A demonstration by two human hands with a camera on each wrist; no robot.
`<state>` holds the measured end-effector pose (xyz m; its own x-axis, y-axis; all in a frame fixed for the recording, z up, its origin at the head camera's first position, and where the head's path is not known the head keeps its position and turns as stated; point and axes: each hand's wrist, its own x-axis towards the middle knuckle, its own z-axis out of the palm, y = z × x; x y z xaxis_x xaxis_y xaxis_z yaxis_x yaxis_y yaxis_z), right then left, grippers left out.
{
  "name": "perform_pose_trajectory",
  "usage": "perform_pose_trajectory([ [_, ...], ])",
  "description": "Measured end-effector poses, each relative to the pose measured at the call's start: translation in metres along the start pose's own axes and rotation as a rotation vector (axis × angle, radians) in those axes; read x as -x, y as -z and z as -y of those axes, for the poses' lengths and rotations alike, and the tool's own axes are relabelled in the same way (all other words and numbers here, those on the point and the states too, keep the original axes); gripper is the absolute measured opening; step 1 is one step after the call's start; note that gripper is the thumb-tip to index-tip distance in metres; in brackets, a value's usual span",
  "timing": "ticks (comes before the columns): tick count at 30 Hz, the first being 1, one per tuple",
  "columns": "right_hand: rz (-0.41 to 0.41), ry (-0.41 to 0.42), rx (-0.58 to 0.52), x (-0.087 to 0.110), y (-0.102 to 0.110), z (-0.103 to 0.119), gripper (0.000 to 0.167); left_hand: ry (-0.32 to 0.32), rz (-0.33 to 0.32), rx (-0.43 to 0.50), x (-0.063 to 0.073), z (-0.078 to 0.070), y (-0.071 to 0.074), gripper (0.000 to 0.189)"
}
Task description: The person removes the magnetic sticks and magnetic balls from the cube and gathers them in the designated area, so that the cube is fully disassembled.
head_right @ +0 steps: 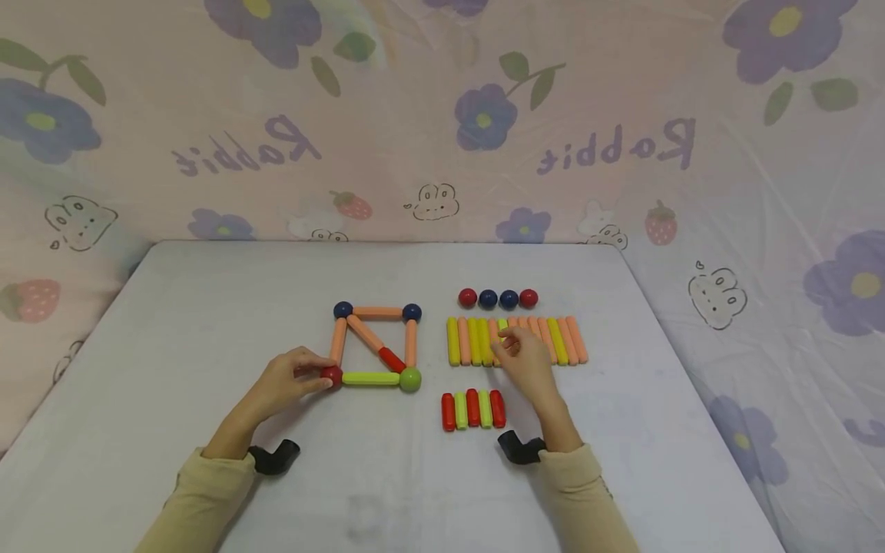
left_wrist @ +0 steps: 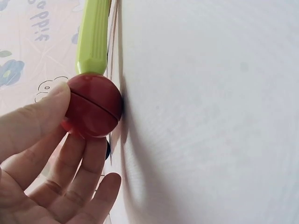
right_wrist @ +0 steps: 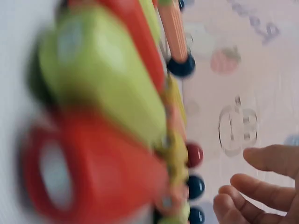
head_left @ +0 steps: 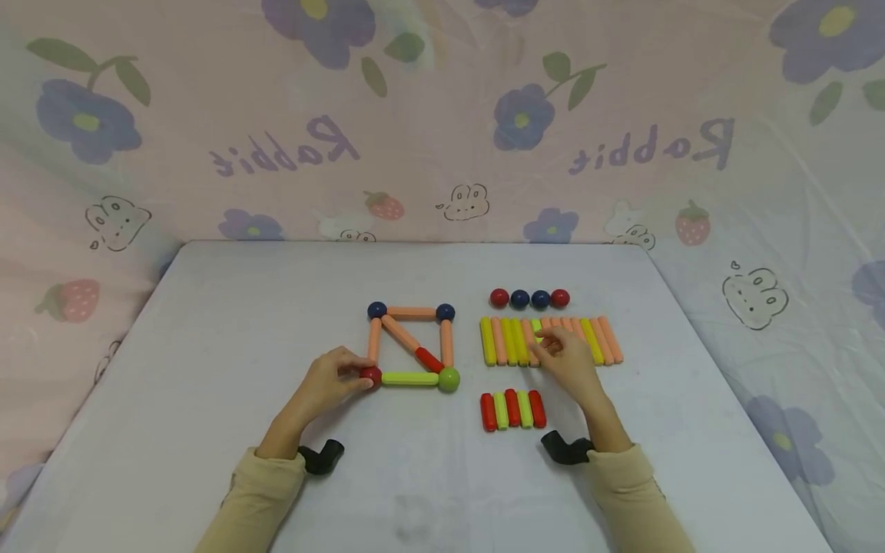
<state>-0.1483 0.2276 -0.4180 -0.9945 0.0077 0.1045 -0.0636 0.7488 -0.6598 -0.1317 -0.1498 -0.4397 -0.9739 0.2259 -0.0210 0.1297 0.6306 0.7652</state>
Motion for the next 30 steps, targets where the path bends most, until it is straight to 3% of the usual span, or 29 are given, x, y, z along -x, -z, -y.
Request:
perform_pose_trajectory([
  [7,0.156,0.154,-0.041,0.016,-0.037,0.037,0.028,0.006,-0.008,-0.013,0.0,0.0,-0.001,0.027],
  [13,0.243,0.202,0.088,0.028,-0.06,0.067,0.027,0.0,-0.01,-0.022,0.0,-0.001,0.0,0.027],
  [19,0.33,0.165,0.228,0.03,-0.079,0.085,0.04,0.001,-0.005,-0.008,0.0,-0.001,0.001,0.027],
  [30,0.348,0.111,0.193,0.015,-0.092,0.091,0.029,0.015,0.0,-0.008,0.0,0.0,0.001,0.028],
])
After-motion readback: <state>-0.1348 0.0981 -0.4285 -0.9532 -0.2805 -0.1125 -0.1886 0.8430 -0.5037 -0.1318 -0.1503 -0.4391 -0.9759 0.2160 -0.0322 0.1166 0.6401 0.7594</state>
